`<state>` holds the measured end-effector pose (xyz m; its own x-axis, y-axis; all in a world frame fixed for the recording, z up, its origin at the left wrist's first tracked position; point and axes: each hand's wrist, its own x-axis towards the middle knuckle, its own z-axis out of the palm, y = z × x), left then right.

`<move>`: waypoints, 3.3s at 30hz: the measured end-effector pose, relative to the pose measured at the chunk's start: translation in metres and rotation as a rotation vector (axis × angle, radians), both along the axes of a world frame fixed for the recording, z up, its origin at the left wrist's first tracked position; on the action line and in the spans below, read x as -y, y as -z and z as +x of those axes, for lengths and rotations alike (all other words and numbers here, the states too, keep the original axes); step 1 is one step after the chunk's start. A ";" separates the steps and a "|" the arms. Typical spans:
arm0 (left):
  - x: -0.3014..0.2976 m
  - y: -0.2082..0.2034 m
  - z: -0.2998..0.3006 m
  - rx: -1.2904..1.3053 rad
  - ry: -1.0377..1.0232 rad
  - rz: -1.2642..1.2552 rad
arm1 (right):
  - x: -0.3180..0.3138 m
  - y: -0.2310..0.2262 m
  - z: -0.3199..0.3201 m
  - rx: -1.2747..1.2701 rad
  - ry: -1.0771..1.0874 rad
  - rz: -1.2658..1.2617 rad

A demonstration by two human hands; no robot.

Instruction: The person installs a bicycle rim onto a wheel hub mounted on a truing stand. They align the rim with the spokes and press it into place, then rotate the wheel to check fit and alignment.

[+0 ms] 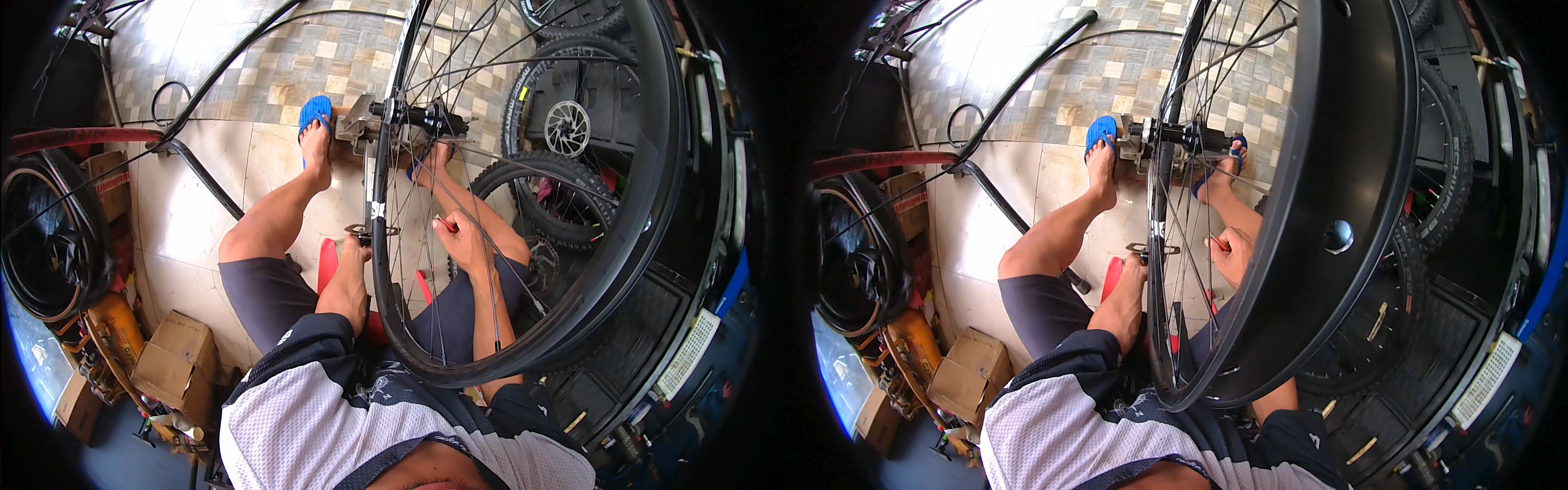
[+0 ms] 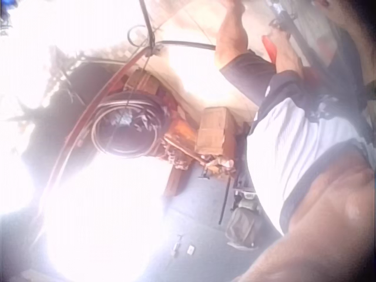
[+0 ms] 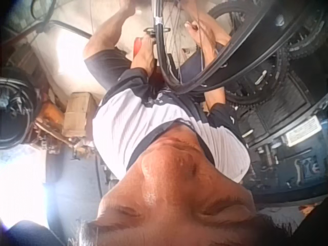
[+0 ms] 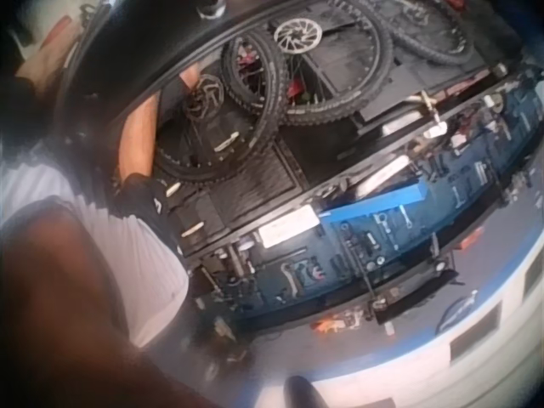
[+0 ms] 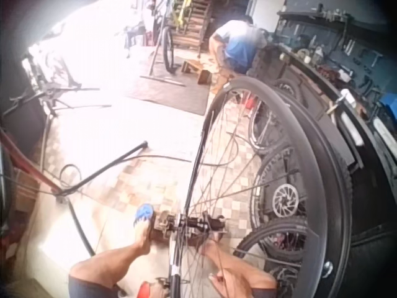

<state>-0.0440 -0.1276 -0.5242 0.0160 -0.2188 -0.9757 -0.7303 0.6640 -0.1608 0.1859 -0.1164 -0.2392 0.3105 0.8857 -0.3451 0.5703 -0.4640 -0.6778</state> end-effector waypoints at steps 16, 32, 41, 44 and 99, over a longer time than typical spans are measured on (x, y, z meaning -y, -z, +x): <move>-0.016 -0.017 -0.011 -0.204 0.118 -0.013 | -0.007 -0.015 0.000 0.080 -0.042 0.014; -0.130 -0.206 0.030 0.143 0.776 1.469 | 0.002 -0.010 -0.001 -0.034 0.045 0.204; -0.134 -0.186 0.014 0.127 0.949 1.521 | 0.013 -0.004 -0.003 -0.027 0.056 0.230; -0.120 -0.224 0.015 -0.072 0.975 1.570 | 0.015 -0.004 -0.002 -0.003 0.038 0.186; -0.119 -0.285 0.007 0.120 0.874 1.443 | 0.000 0.007 -0.039 -0.613 0.479 0.184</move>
